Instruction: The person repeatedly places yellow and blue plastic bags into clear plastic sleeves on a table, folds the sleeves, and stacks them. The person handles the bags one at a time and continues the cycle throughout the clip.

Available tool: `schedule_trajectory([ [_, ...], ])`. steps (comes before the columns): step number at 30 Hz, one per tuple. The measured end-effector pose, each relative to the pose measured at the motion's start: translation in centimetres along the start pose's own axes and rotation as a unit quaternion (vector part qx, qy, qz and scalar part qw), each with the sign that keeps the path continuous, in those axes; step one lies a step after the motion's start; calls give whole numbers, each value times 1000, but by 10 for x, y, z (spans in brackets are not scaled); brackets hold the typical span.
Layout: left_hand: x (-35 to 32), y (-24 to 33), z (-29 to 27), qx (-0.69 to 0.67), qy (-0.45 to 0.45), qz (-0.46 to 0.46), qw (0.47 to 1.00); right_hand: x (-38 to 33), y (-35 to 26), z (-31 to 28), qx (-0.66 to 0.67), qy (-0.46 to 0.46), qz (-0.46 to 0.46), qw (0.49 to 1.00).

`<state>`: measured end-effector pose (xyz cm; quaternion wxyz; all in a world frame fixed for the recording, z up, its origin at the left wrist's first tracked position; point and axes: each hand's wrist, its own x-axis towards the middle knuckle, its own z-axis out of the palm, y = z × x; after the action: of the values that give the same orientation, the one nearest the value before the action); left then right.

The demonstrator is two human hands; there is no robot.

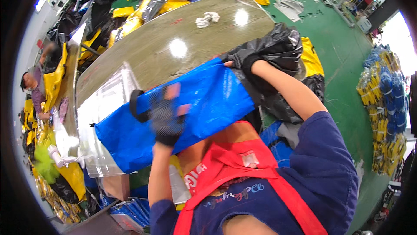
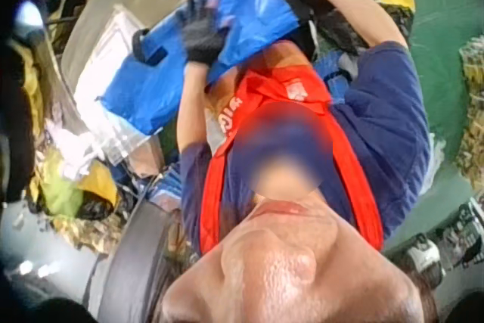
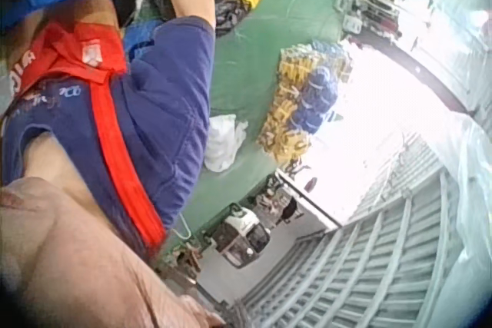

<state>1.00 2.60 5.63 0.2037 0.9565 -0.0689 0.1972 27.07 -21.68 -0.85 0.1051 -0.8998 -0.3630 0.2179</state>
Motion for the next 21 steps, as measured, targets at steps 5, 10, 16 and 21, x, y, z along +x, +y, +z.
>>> schedule_trajectory([
  [5,10,-6,92,166,-159,-90,969,-107,-18,-79,-267,209,-53,939],
  [10,20,9,89,160,-180,-52,969,-146,106,-50,-93,191,105,971],
  [16,67,54,99,155,-167,-75,971,-109,116,-44,-124,13,173,977],
  [21,100,79,181,66,-41,-33,996,-143,113,-30,67,455,62,886],
])
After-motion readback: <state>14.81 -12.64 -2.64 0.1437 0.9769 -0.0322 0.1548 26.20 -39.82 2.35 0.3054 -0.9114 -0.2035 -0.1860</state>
